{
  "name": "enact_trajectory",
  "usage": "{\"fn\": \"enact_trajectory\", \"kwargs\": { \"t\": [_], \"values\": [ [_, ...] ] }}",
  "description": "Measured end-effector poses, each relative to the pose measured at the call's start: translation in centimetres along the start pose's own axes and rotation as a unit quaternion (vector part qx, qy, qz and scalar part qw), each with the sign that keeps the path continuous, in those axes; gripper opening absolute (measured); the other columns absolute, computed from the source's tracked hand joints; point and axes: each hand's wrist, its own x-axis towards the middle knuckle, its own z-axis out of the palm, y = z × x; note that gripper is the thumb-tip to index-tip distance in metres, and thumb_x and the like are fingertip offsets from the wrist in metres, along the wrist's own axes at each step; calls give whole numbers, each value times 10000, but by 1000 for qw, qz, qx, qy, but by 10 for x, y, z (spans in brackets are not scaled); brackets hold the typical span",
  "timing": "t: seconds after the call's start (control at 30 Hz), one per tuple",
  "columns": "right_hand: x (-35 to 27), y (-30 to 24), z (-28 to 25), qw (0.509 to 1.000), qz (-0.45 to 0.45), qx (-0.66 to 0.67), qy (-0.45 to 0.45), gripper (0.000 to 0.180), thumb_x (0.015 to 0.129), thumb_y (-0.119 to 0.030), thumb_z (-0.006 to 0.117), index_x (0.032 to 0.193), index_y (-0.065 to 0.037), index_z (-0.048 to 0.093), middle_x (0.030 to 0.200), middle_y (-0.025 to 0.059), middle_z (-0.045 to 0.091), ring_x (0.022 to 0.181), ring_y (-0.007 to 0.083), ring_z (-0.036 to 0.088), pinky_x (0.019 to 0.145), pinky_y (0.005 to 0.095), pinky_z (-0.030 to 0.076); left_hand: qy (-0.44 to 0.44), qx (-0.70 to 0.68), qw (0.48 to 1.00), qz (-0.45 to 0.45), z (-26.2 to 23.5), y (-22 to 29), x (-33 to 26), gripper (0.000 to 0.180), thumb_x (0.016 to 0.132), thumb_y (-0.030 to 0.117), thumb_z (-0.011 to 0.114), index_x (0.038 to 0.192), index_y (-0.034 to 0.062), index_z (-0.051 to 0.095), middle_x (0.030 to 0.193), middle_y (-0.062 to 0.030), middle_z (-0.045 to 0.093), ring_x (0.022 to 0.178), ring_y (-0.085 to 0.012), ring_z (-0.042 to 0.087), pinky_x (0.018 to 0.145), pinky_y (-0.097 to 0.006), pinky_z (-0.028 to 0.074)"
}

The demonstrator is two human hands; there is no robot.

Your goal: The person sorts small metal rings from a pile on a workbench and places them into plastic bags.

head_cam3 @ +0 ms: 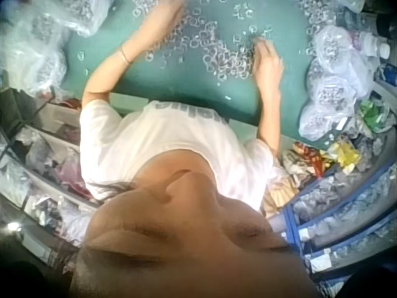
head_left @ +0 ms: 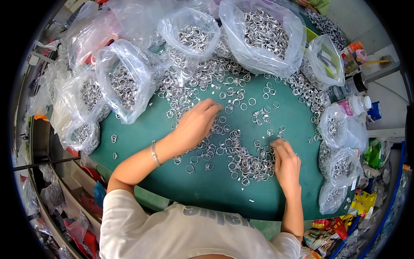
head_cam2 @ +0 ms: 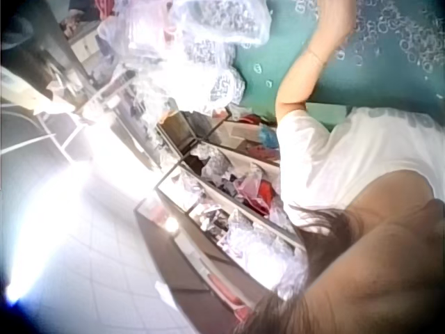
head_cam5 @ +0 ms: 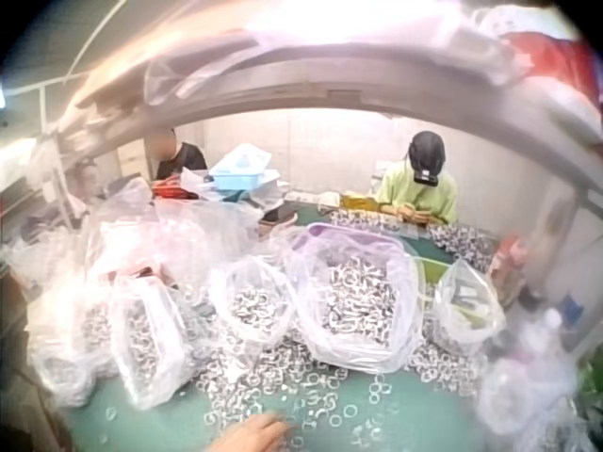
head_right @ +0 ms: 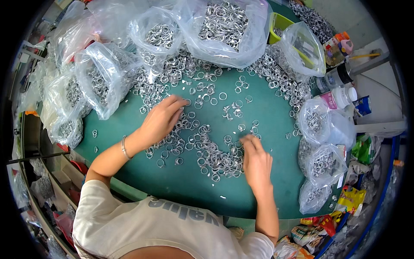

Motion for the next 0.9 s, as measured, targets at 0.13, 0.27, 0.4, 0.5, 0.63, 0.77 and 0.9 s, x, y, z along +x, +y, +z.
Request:
{"fn": "enact_trajectory", "kwargs": {
  "t": [0.13, 0.27, 0.4, 0.5, 0.63, 0.77, 0.9],
  "values": [
    [44, -5, 21, 996, -23, -6, 87, 232, 837, -52, 599, 1063, -98, 626, 1096, 67, 602, 665, 337, 628, 571, 421, 495, 84, 123, 984, 103, 40, -17, 56, 347, 820, 73, 628, 1159, 77, 552, 1126, -100, 551, 1081, -297, 522, 915, -399, 422],
    [69, -2, 40, 997, -56, 3, 56, 153, 812, -94, 651, 965, -87, 643, 1038, 70, 613, 643, 320, 623, 545, 413, 479, -34, 134, 987, 79, 53, -25, 73, 284, 809, 89, 640, 1090, 86, 600, 1130, -82, 561, 1079, -282, 528, 899, -379, 420],
    [65, 13, 38, 995, -43, 56, 73, 90, 787, -106, 685, 860, -74, 642, 888, 77, 631, 602, 300, 604, 528, 400, 458, 14, -27, 998, 53, 41, -27, 60, 196, 805, 12, 633, 996, 54, 627, 1044, -85, 578, 914, -228, 606, 717, -325, 492],
    [49, 20, 24, 977, 35, 209, 27, 51, 827, -77, 664, 847, -41, 635, 670, 6, 585, 486, 133, 486, 458, 292, 355, 44, -197, 979, -27, 25, -13, 41, 242, 797, -55, 632, 1022, 32, 620, 951, -64, 593, 760, -125, 616, 638, -255, 494],
    [17, 18, 7, 889, 197, 411, -47, 52, 874, -58, 623, 859, -8, 628, 640, -87, 509, 534, -29, 300, 460, 187, 198, -87, -244, 956, -138, 2, 6, 19, 356, 812, -70, 633, 1150, 10, 557, 951, -35, 584, 716, -53, 602, 678, -215, 482],
    [-6, 21, 12, 886, 203, 417, -2, 40, 859, -47, 643, 870, -9, 634, 594, -84, 496, 498, -21, 293, 441, 201, 193, -119, -382, 899, -178, 14, 1, -2, 362, 809, -104, 619, 1149, -38, 513, 1010, -75, 597, 831, -110, 634, 752, -234, 518],
    [-25, 20, 8, 922, 182, 340, -26, 43, 846, -37, 655, 876, -8, 644, 535, -69, 454, 486, -5, 301, 430, 214, 205, -116, -497, 841, -178, 16, 13, -16, 295, 822, -118, 589, 1095, -29, 524, 1053, -121, 614, 992, -174, 627, 839, -263, 523]
  ]
}}
